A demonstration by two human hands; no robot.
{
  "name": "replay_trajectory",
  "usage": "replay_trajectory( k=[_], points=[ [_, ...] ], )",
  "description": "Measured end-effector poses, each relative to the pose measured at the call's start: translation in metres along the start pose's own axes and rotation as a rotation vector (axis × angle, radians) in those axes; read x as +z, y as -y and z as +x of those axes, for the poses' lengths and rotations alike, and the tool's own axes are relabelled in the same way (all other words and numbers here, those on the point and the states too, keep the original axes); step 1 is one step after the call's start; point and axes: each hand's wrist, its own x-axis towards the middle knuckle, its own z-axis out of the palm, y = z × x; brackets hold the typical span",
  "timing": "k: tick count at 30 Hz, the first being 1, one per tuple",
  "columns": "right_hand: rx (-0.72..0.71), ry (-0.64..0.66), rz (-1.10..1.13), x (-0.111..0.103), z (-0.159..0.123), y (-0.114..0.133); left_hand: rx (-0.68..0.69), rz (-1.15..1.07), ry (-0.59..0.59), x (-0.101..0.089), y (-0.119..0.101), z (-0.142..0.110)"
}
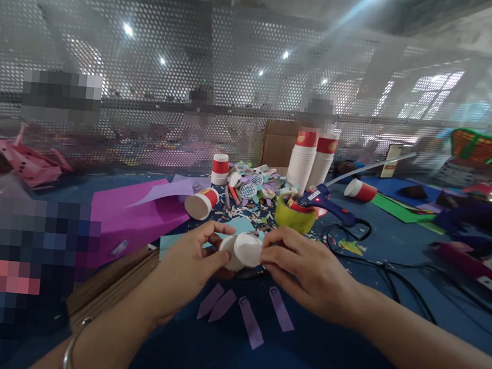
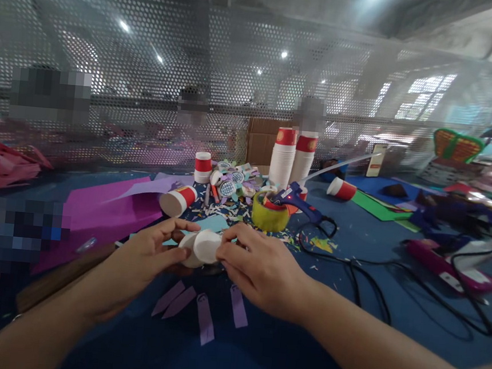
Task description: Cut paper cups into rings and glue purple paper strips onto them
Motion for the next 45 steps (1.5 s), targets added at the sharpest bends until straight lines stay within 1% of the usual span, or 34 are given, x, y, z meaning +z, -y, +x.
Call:
replay_trajectory(
  k=[5, 9, 11, 16, 19, 21, 25, 28, 31, 34, 38, 41, 45],
  points=[
    [-0.037, -0.035, 0.153, -0.001, 0.002, 0.004, -0.001, -0.039, -0.049, -0.001, 0.001, -0.001],
    [-0.051, -0.012, 0.233, -0.001, 0.003, 0.007, 0.032, -0.046, -0.002, 0.001, 0.000, -0.003],
    [-0.044, 0.005, 0.251, -0.001, 0.003, 0.007, 0.083, 0.027, 0.007, 0.002, 0.001, -0.003],
    [0.012, 0.037, 0.313, -0.001, 0.004, 0.008, 0.227, 0.283, -0.026, -0.001, 0.007, -0.002],
    [0.055, 0.039, 0.368, -0.002, 0.003, 0.007, 0.270, 0.399, -0.047, -0.002, 0.010, -0.001],
    [0.070, 0.037, 0.393, -0.003, 0.003, 0.007, 0.250, 0.382, -0.034, -0.001, 0.011, -0.001],
    [0.086, 0.026, 0.388, -0.004, 0.003, 0.005, 0.175, 0.211, 0.018, 0.001, 0.014, 0.000],
    [0.088, 0.034, 0.370, -0.003, 0.004, 0.004, 0.149, 0.213, -0.037, -0.002, 0.015, 0.001],
    [0.072, 0.061, 0.325, -0.001, 0.006, 0.004, 0.100, 0.217, -0.111, -0.008, 0.014, 0.003],
    [0.030, 0.125, 0.248, 0.003, 0.005, 0.004, 0.042, 0.297, -0.139, -0.017, 0.014, 0.008],
    [-0.015, 0.195, 0.200, 0.009, 0.004, 0.003, -0.014, 0.465, -0.094, -0.026, 0.017, 0.011],
    [0.058, 0.154, 0.209, 0.009, 0.005, -0.001, -0.019, 0.495, -0.099, -0.029, 0.017, 0.010],
    [0.227, 0.049, 0.170, 0.007, 0.010, -0.012, -0.028, 0.467, -0.071, -0.030, 0.013, 0.007]
  ],
)
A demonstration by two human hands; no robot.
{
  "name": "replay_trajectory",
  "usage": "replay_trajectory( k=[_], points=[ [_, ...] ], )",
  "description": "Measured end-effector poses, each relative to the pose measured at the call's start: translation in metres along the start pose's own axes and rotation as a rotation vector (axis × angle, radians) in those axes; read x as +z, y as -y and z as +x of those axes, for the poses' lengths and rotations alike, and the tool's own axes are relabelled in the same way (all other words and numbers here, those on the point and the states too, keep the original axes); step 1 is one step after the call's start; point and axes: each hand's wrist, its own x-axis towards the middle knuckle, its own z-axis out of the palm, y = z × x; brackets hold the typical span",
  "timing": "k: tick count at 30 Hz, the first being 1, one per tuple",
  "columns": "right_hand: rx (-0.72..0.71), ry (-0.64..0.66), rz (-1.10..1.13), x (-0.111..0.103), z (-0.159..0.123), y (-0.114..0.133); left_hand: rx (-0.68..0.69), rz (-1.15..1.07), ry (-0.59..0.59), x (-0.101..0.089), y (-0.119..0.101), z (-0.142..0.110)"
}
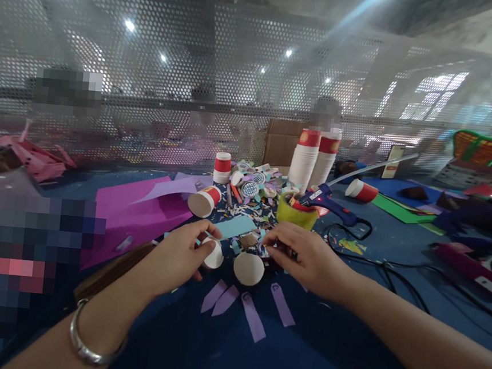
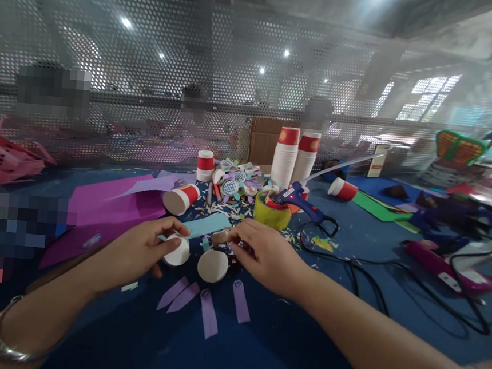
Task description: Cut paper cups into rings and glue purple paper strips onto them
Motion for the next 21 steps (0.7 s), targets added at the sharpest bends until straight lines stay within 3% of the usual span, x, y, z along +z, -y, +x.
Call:
replay_trajectory(
  k=[3, 6, 9, 13, 17, 21],
  points=[
    [0.058, -0.006, -0.117, -0.001, 0.008, -0.008, -0.005, -0.003, 0.038, -0.001, 0.002, -0.001],
    [0.038, 0.047, -0.200, -0.001, 0.017, -0.011, 0.077, 0.110, 0.060, -0.003, 0.008, 0.000],
    [-0.012, 0.094, -0.233, 0.002, 0.026, -0.011, 0.177, 0.285, 0.015, -0.005, 0.010, -0.001],
    [-0.067, 0.155, -0.261, 0.012, 0.037, -0.011, 0.191, 0.425, -0.090, -0.005, 0.004, -0.005],
    [-0.082, 0.141, -0.248, 0.018, 0.041, -0.016, 0.287, 0.385, -0.158, 0.000, 0.001, -0.005],
    [-0.055, 0.032, -0.195, 0.015, 0.039, -0.013, 0.311, 0.238, -0.167, 0.010, 0.000, -0.003]
  ],
)
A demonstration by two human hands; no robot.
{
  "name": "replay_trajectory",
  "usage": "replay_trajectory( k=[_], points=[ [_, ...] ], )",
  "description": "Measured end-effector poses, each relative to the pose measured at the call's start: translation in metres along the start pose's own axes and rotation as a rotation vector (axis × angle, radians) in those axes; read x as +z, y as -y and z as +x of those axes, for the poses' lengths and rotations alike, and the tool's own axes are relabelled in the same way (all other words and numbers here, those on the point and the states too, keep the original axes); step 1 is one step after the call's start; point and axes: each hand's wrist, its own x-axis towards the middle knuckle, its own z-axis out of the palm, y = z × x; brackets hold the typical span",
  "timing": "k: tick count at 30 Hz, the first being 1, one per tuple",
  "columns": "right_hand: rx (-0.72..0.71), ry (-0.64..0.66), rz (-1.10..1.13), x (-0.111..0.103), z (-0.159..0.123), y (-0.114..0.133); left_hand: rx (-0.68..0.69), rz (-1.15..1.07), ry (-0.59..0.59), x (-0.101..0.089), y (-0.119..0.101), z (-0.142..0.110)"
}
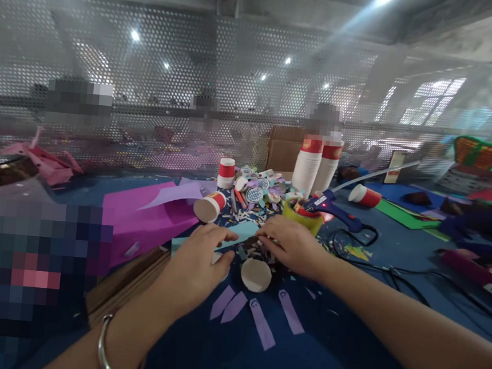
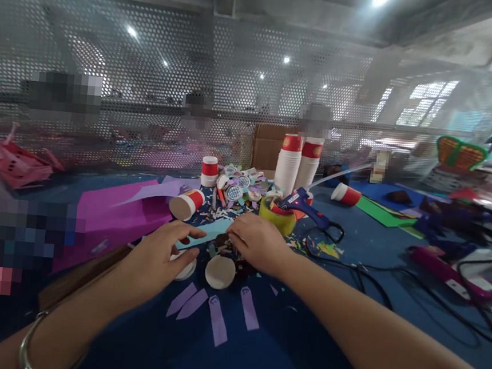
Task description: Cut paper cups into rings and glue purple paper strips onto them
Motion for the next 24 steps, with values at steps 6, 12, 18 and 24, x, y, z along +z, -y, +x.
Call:
replay_trajectory(
  k=[6, 12, 18, 24],
  points=[
    [0.066, -0.066, 0.177, -0.013, -0.006, 0.021, -0.121, -0.468, -0.015, 0.008, -0.011, 0.004],
    [0.144, -0.045, 0.355, -0.016, -0.011, 0.028, -0.274, -0.763, 0.023, 0.010, -0.018, 0.007],
    [0.164, -0.035, 0.396, -0.019, -0.014, 0.028, -0.294, -0.878, 0.107, 0.011, -0.024, 0.005],
    [0.060, -0.094, 0.242, -0.031, -0.017, 0.022, -0.299, -0.897, 0.057, 0.008, -0.028, 0.005]
  ],
)
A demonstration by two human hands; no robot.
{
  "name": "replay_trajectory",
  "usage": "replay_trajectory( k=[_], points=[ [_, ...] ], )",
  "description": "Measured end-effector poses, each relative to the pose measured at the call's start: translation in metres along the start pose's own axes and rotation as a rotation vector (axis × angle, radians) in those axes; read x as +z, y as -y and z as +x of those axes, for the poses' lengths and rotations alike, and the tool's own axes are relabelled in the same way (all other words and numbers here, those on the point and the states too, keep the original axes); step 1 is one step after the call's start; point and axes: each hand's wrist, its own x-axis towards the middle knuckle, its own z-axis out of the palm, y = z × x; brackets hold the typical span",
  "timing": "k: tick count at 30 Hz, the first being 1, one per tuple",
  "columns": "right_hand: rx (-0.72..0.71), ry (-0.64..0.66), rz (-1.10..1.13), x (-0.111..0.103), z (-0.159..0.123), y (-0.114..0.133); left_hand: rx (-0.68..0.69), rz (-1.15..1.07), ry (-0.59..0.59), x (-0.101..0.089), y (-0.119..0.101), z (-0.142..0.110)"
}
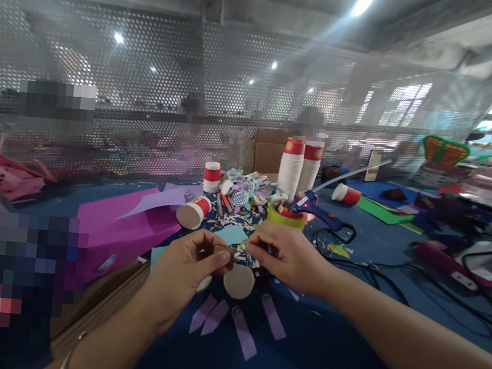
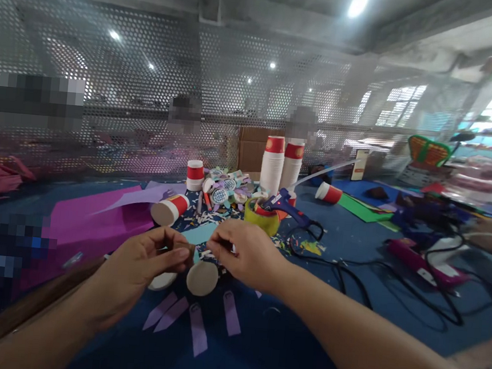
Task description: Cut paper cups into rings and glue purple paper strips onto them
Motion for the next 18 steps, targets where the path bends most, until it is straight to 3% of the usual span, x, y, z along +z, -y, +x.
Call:
replay_trajectory(
  k=[5, 11, 18],
  points=[
    [-0.043, -0.104, -0.229, -0.023, -0.003, -0.018, 0.048, -0.025, -0.097, -0.002, -0.004, -0.003],
    [0.120, -0.156, -0.490, -0.053, -0.009, -0.044, -0.063, -0.123, -0.120, -0.003, -0.001, -0.005],
    [0.259, -0.206, -0.658, -0.074, -0.015, -0.057, -0.065, -0.360, -0.072, -0.011, -0.003, -0.002]
  ],
)
